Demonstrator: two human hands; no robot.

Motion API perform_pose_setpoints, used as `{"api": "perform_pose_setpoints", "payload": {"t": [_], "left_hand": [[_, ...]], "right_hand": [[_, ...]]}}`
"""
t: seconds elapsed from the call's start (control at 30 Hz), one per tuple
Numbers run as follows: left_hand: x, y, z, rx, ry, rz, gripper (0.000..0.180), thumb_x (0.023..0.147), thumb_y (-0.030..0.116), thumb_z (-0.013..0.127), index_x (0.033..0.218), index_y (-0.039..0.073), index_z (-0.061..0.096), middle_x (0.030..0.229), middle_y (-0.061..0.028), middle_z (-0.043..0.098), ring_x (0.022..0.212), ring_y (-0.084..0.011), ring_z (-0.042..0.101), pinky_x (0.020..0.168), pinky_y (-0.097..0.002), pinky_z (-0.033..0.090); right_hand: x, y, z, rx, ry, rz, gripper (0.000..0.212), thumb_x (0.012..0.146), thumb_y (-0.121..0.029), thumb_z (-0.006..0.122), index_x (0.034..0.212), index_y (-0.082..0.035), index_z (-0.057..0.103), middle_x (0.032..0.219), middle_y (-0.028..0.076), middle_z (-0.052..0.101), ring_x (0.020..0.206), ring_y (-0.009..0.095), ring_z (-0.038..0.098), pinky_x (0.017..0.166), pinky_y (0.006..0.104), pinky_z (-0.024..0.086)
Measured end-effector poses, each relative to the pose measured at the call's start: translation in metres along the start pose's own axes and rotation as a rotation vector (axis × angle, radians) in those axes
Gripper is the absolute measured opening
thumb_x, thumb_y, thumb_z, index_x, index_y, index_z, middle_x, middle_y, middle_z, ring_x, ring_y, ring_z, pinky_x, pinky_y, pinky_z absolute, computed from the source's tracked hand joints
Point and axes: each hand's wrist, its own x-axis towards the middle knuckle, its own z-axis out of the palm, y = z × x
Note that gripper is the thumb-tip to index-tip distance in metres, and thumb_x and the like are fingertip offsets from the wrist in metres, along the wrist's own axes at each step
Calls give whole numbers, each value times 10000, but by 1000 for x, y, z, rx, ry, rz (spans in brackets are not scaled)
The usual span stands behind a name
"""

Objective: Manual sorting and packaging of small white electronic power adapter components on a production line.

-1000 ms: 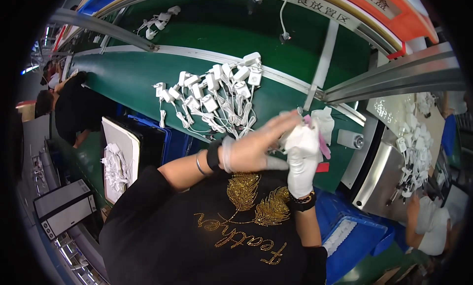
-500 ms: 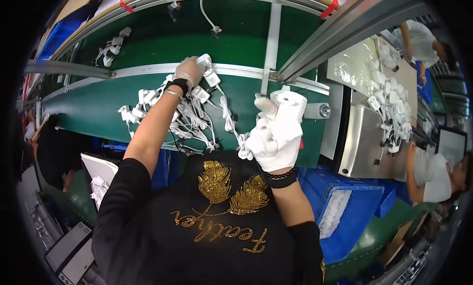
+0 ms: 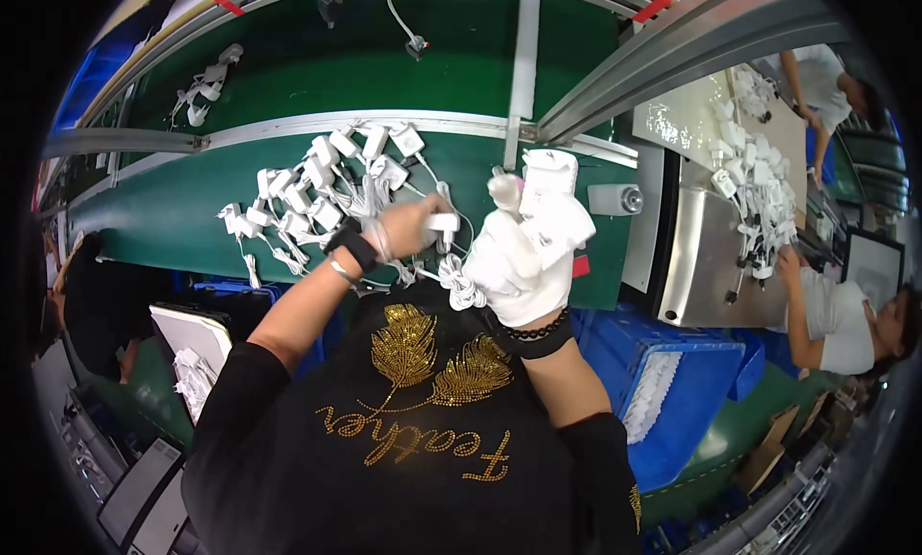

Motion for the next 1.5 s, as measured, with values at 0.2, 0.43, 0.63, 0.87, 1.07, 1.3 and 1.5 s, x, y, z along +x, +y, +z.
{"api": "perform_pose_setpoints", "payload": {"t": [0.2, 0.43, 0.63, 0.87, 1.07, 1.3, 1.5], "left_hand": [[-22, -7, 13, -426, 360, 178, 515, 794, 119, 645, 1289, 79, 507, 989, -55, 638, 863, -189, 634, 725, -294, 507], [-94, 17, -79, -1360, 578, 530, 687, 751, 273, 704, 1339, -2, 480, 1230, -68, 547, 941, -160, 546, 759, -276, 453], [-107, 50, -96, -1500, 552, 828, 669, 789, 257, 661, 1365, -4, 442, 1183, -89, 536, 958, -163, 504, 724, -288, 439], [-106, 27, -62, -1528, 604, 347, 621, 849, 168, 629, 1392, -5, 382, 1171, -92, 531, 1048, -180, 520, 781, -299, 466], [-111, 23, -47, -1223, 532, -14, 649, 857, 56, 652, 1426, 14, 344, 1132, -67, 560, 1006, -161, 575, 847, -287, 496], [-104, 22, -20, -1253, 543, -109, 792, 817, 1, 682, 1479, 40, 248, 1163, -82, 573, 1023, -172, 591, 881, -288, 490], [-96, 35, -19, -1361, 532, 141, 883, 796, -95, 627, 1508, 43, 124, 1249, -118, 546, 1102, -191, 569, 929, -298, 469]], "right_hand": [[-3, -1, 18, -25, 116, -56, 449, 971, -235, 481, 1350, 2, 428, 552, -9, 436, 362, 54, 365, 370, 213, 291], [-18, -17, 16, -68, -68, -18, 447, 988, -242, 449, 1360, 4, 415, 612, 6, 462, 401, 60, 375, 404, 232, 316], [-39, -61, 50, -478, 254, -152, 510, 1016, -403, 347, 1372, -41, 400, 882, 93, 554, 539, 122, 447, 411, 250, 325], [-89, -238, 97, -1677, 929, -979, 579, 980, -518, 423, 1387, -107, 413, 1126, 54, 598, 699, 118, 525, 547, 245, 413], [-132, -434, 75, -1494, 1149, -878, 628, 881, -396, 656, 1322, 16, 481, 1245, 147, 572, 1061, 253, 579, 898, 373, 471], [-60, -281, 60, -2339, 1178, -1437, 590, 897, -378, 632, 1304, 28, 500, 1233, 159, 580, 1074, 270, 575, 952, 377, 432], [35, -34, -56, -2032, 240, -156, 464, 859, -77, 638, 1316, -87, 557, 1154, 131, 640, 959, 152, 632, 831, 290, 502]]}}
